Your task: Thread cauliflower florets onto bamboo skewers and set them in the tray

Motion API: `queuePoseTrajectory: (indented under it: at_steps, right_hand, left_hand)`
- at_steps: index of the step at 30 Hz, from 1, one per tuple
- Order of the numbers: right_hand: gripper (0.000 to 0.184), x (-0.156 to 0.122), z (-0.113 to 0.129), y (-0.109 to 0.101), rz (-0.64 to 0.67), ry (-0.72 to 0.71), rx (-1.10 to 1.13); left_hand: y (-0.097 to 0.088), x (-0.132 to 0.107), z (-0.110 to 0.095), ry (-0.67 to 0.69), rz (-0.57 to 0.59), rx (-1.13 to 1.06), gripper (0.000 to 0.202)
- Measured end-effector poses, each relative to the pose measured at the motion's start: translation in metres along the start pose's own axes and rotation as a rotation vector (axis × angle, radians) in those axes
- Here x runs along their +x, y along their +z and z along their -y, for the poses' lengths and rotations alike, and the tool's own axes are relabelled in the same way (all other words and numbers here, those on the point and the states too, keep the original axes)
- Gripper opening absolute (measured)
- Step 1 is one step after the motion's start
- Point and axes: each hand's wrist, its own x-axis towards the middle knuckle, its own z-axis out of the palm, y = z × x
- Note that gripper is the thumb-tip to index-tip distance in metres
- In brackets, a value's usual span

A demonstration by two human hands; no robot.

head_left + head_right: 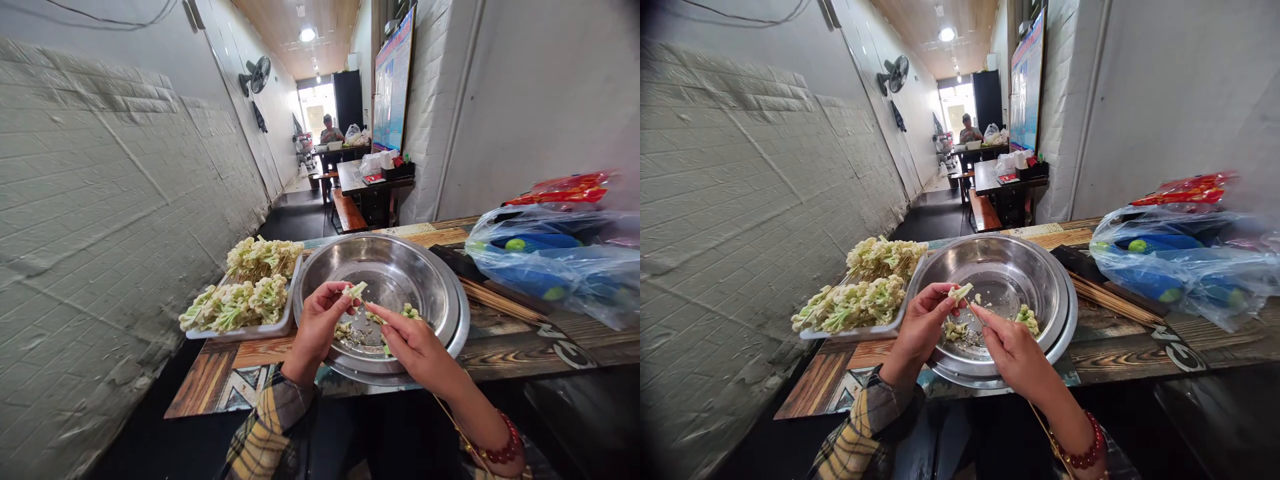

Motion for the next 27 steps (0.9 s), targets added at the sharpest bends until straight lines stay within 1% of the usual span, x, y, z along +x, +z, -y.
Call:
queuePoseTrajectory:
  at_steps: [3,6,9,12,17,22,27]
  right_hand:
    - [0.046,-0.0006,0.0003,0.0001,-0.002,-0.013,0.004]
    - [0.046,-0.0008,0.0009,0.0006,0.005,0.002,0.019]
    - [0.045,-0.0007,0.0016,0.0014,0.007,0.001,0.037]
    - [0.046,-0.0007,0.0011,0.0023,0.008,-0.010,0.042]
    - [0.046,-0.0021,-0.0005,0.0038,0.013,-0.012,-0.003]
    - [0.048,-0.0021,-0.0007,0.0052,0.028,0.004,-0.021]
    - [0.048,-0.0013,-0.0007,0.0051,0.034,-0.017,-0.050]
  left_hand:
    - [0.0009,0.0003,-0.0017,-0.017,0.023,-0.034,0.020]
    - [0.0008,0.0005,-0.0032,-0.040,0.035,-0.087,0.025]
    - [0.0000,0.0009,-0.0037,-0.105,0.068,-0.121,0.033]
    - [-0.0007,0.0015,-0.0033,-0.160,0.099,-0.109,0.033]
    - [-0.0017,0.0013,-0.0026,-0.176,0.043,-0.130,0.032]
    - [-0.0013,0.0006,-0.0048,-0.206,0.062,-0.154,0.026]
    - [-0.0013,0.0019,-0.0050,-0.264,0.039,-0.164,0.024]
